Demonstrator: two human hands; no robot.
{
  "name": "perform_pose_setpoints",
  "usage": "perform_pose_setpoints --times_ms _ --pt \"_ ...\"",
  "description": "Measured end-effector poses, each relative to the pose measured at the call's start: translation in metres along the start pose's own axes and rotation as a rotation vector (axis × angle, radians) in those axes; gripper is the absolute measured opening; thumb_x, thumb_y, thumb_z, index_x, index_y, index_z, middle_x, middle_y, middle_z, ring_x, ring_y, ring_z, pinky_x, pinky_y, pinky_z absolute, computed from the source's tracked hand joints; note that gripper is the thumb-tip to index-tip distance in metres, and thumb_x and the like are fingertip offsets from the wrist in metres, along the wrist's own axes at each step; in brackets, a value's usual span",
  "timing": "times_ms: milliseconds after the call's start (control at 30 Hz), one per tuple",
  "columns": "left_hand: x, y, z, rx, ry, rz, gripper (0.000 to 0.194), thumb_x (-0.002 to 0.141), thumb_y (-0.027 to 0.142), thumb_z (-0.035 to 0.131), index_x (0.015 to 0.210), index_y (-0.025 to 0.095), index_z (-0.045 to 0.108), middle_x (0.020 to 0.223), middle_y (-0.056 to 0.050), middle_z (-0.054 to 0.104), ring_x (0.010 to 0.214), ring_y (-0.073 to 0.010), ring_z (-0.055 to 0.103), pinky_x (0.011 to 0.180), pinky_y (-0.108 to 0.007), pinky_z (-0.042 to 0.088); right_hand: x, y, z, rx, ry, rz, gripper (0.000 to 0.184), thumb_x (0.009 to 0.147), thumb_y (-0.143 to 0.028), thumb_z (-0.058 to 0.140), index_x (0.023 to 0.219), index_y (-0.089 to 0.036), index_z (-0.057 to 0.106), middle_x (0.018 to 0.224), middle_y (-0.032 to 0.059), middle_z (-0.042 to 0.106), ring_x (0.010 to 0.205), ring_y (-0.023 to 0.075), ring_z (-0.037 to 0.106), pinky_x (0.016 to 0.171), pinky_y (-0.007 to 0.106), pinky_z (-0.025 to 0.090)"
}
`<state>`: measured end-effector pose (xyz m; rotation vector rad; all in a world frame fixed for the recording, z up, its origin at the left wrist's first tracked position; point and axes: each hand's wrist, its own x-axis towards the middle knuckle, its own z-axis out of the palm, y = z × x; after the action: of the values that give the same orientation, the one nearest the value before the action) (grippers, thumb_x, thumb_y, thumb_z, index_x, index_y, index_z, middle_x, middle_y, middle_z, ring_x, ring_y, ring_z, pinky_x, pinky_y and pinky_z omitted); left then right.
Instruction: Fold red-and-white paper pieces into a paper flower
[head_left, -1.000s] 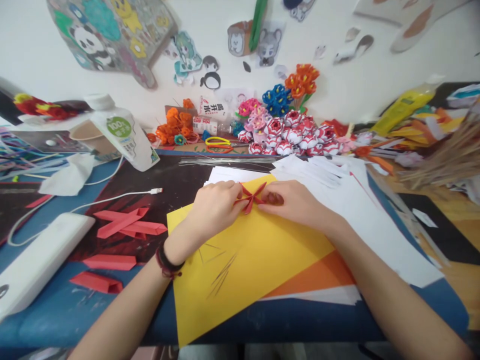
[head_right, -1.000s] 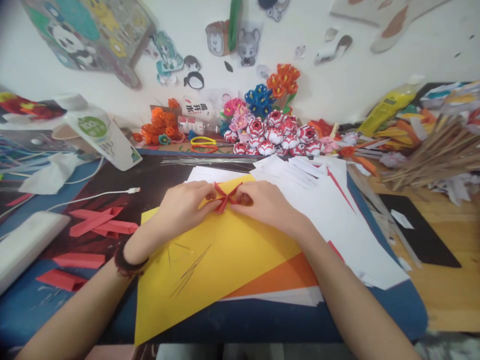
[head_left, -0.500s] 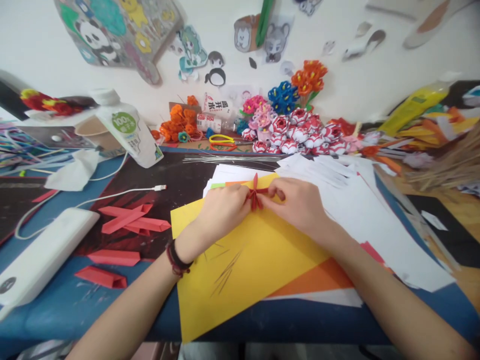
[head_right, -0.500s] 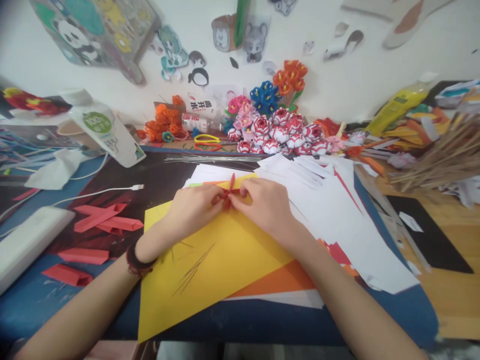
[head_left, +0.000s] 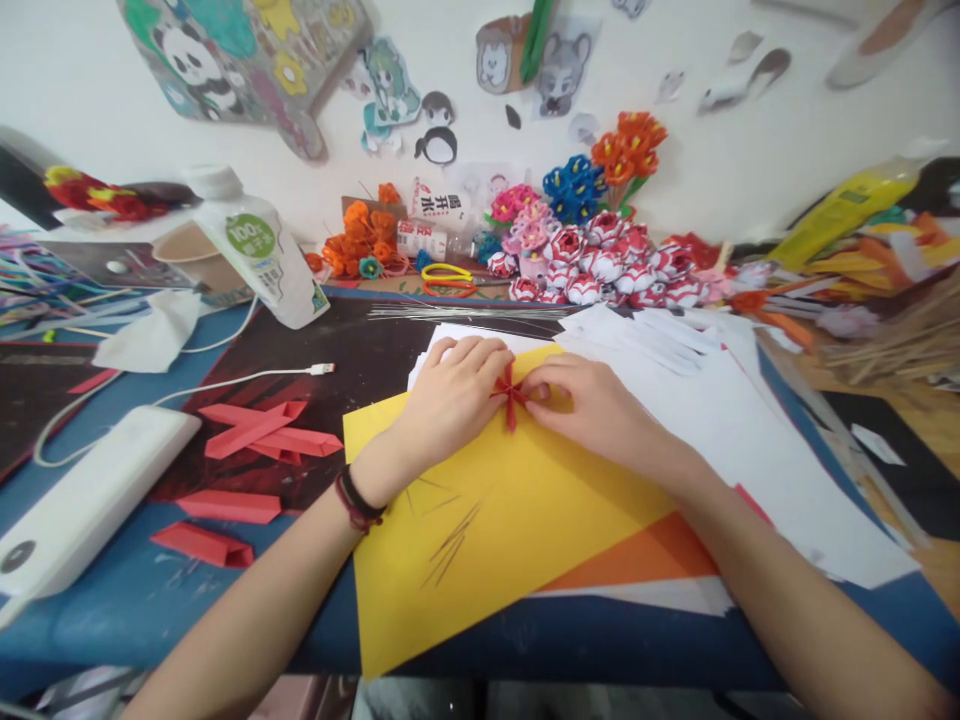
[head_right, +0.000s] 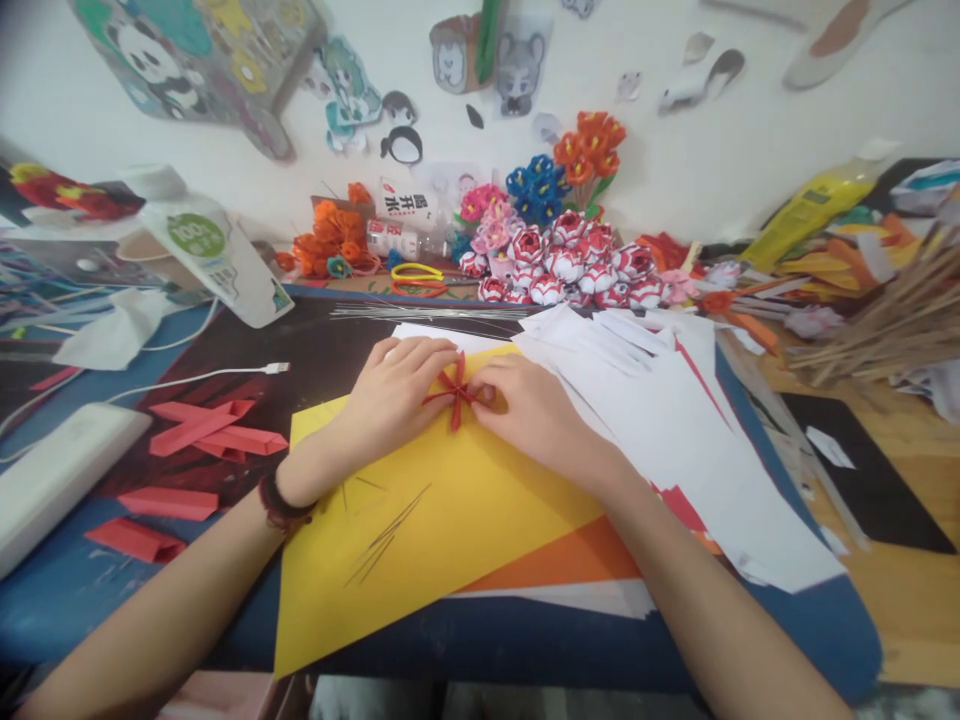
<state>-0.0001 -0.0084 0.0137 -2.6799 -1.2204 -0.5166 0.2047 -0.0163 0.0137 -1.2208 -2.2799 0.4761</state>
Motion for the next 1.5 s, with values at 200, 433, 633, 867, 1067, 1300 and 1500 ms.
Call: perform_pose_setpoints --times_ms 200,433,633,867,1067,1300,1500 --pt "-0.001 0.004 0.004 0.022 0.016 -0.045 0.013 0.097 0.024 0.047 0.103 0.02 0.058 0.097 -0.005 0.068 0.099 -0.0223 0.057 0.097 -0.04 0.032 0.002 0.004 0.013 -0.289 0.171 -0.049 0.02 0.084 -0.026 0.064 0.103 -0.018 0.061 0.109 0.0106 0.062 0.102 0.0279 0.056 0.09 0.042 0.045" --pt "-0.003 0.005 0.007 0.043 -0.006 -0.242 0.019 0.093 0.033 0.057 0.103 0.016 0.054 0.097 -0.008 0.065 0.097 -0.0255 0.057 0.088 -0.039 0.037 0.004 0.014 0.023 -0.247 0.138 -0.125 0.042 0.09 -0.021 0.055 0.132 -0.02 0.05 0.138 0.0105 0.054 0.128 0.0277 0.049 0.107 0.046 0.039" --pt "-0.004 -0.001 0.008 0.108 -0.019 -0.153 0.018 0.095 0.032 0.05 0.1 0.018 0.06 0.097 -0.009 0.065 0.098 -0.0273 0.054 0.089 -0.042 0.036 0.004 0.013 0.024 -0.252 0.123 -0.14 0.043 0.093 -0.024 0.051 0.137 -0.021 0.048 0.14 0.0101 0.053 0.13 0.0265 0.048 0.108 0.045 0.039" --pt "-0.001 0.001 0.006 0.039 -0.026 0.041 0.025 0.101 0.029 0.038 0.101 0.021 0.062 0.09 -0.004 0.068 0.091 -0.0218 0.055 0.091 -0.04 0.033 0.005 0.015 0.019 -0.219 0.082 -0.175 0.015 0.093 -0.025 0.052 0.097 -0.02 0.066 0.103 0.0081 0.068 0.101 0.0255 0.057 0.097 0.043 0.039" --pt "0.001 -0.002 -0.014 -0.264 -0.072 -0.008 0.016 0.095 0.024 0.048 0.094 0.021 0.064 0.082 0.002 0.067 0.079 -0.0151 0.058 0.083 -0.035 0.033 0.005 0.008 -0.002 0.174 -0.096 -0.14 0.018 0.096 -0.026 0.049 0.094 -0.021 0.066 0.095 0.0016 0.069 0.087 0.0161 0.061 0.079 0.028 0.042" --pt "0.0 -0.003 -0.032 -0.982 -0.162 -0.17 0.018 0.09 0.03 0.055 0.088 0.017 0.068 0.083 -0.001 0.068 0.075 -0.0127 0.059 0.069 -0.024 0.041 0.002 -0.004 -0.011 0.522 -0.137 -0.008 0.036 0.094 -0.046 0.053 0.076 -0.019 0.068 0.068 -0.0004 0.061 0.064 0.0113 0.052 0.061 0.025 0.037" --pt "-0.001 0.009 -0.014 -1.451 -0.1 -0.34 0.017 0.083 0.03 0.063 0.076 0.015 0.066 0.066 0.0 0.062 0.06 -0.0088 0.051 0.058 -0.022 0.038 0.0 -0.002 0.003 0.9 -0.083 0.202 0.027 0.083 -0.041 0.068 0.069 -0.018 0.068 0.055 -0.0025 0.056 0.049 0.0073 0.045 0.047 0.023 0.032"
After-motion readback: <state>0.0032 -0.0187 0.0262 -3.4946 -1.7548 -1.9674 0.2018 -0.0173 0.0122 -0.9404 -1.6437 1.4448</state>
